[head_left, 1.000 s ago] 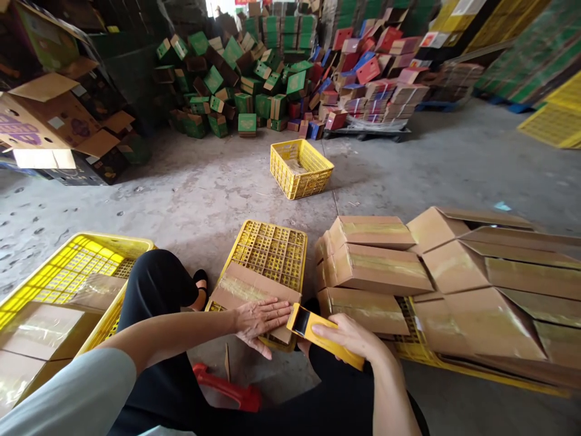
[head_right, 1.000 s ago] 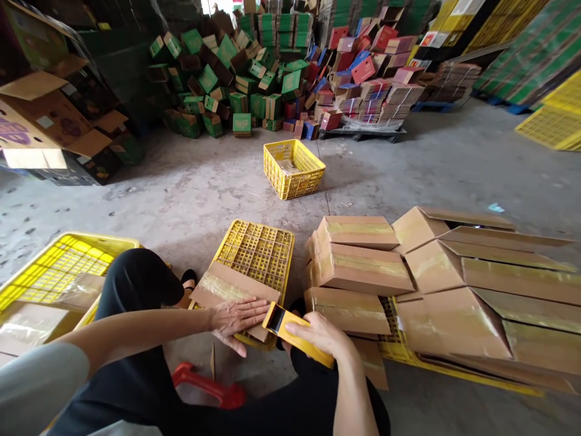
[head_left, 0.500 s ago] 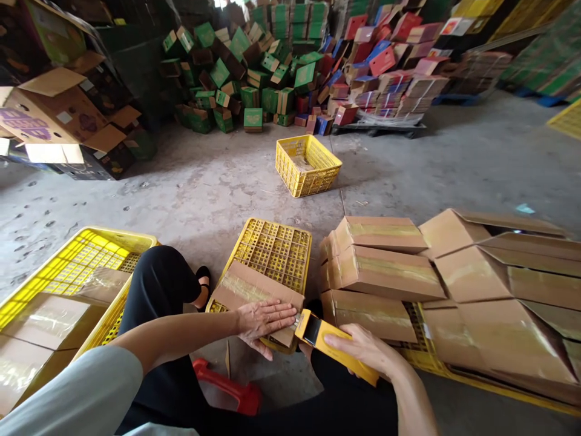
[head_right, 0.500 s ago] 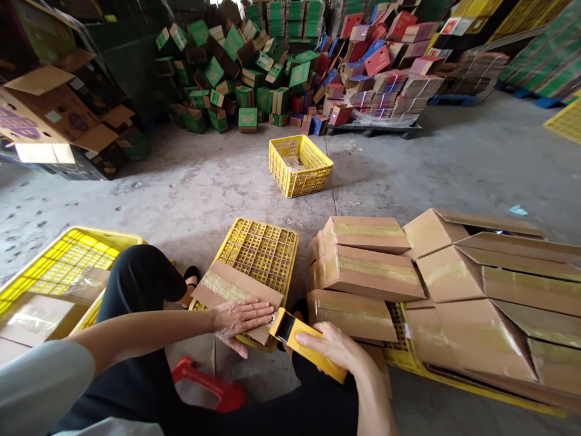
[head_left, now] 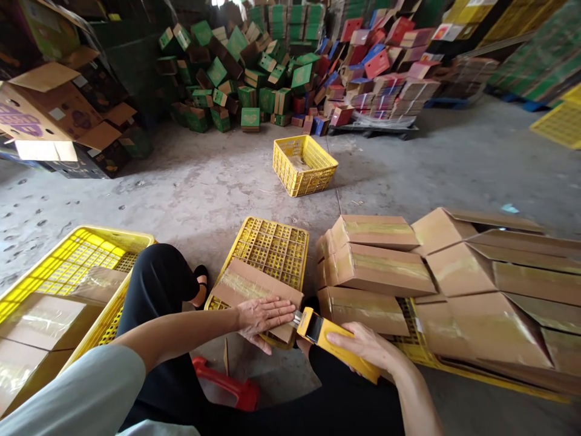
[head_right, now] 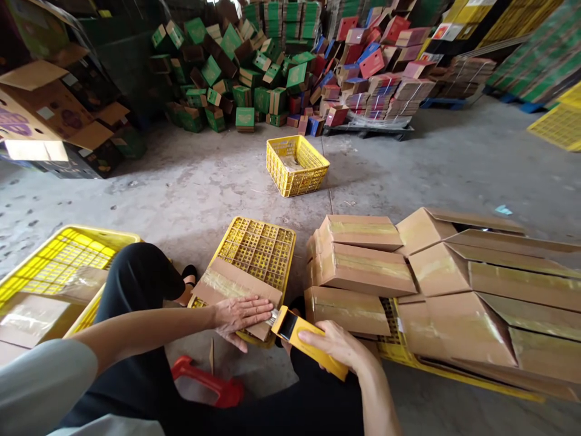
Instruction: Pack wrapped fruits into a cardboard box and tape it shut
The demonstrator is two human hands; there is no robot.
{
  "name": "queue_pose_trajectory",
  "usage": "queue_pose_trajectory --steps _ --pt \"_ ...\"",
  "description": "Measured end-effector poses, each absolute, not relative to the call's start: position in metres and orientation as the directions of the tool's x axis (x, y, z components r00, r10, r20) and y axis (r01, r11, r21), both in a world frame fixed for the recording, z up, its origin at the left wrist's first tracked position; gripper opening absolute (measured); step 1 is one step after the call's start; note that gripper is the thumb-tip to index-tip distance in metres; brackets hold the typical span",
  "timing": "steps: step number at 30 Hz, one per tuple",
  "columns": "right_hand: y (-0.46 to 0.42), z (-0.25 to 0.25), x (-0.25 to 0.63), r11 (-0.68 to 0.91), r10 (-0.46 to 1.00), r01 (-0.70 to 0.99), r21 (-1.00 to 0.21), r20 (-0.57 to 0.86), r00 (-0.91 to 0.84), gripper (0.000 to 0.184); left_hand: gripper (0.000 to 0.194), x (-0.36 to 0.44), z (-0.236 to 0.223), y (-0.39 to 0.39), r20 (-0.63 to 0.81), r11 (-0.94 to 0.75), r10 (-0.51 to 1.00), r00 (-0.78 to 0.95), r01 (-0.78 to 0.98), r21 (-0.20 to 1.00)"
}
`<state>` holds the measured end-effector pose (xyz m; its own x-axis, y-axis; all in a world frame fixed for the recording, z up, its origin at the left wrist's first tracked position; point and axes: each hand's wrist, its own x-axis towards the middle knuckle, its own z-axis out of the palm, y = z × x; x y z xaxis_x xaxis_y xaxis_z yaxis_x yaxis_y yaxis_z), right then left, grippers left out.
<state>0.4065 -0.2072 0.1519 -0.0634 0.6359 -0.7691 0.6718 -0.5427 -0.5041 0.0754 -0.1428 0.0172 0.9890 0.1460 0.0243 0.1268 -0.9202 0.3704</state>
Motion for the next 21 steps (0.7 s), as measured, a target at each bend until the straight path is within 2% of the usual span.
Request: queue_pose_trajectory --steps 7,10,14,21 --pt "-0.202 0.155 0.422 -0.382 0.698 0.796 -0.470 -0.711 -0.085 0.052 0.108 0.076 0.020 -0.143 0.034 -0.912 0.136 0.990 0.111 0.396" --pt "-0.205 0.157 0.425 -0.400 0.704 0.789 -0.467 -0.708 -0.062 0.048 0.105 0.075 0.021 -0.145 0.043 -0.913 0.160 0.986 0.131 0.385" --pt "-0.208 0.155 0.424 -0.468 0.635 0.762 -0.447 -0.770 -0.061 0.045 0.103 0.075 0.020 -0.147 0.069 -0.917 0.176 0.982 0.138 0.374" --pt "-0.207 0.146 0.421 -0.400 0.678 0.809 -0.431 -0.733 -0.054 0.048 0.107 0.077 0.015 -0.144 0.117 -0.918 0.134 0.984 0.079 0.387"
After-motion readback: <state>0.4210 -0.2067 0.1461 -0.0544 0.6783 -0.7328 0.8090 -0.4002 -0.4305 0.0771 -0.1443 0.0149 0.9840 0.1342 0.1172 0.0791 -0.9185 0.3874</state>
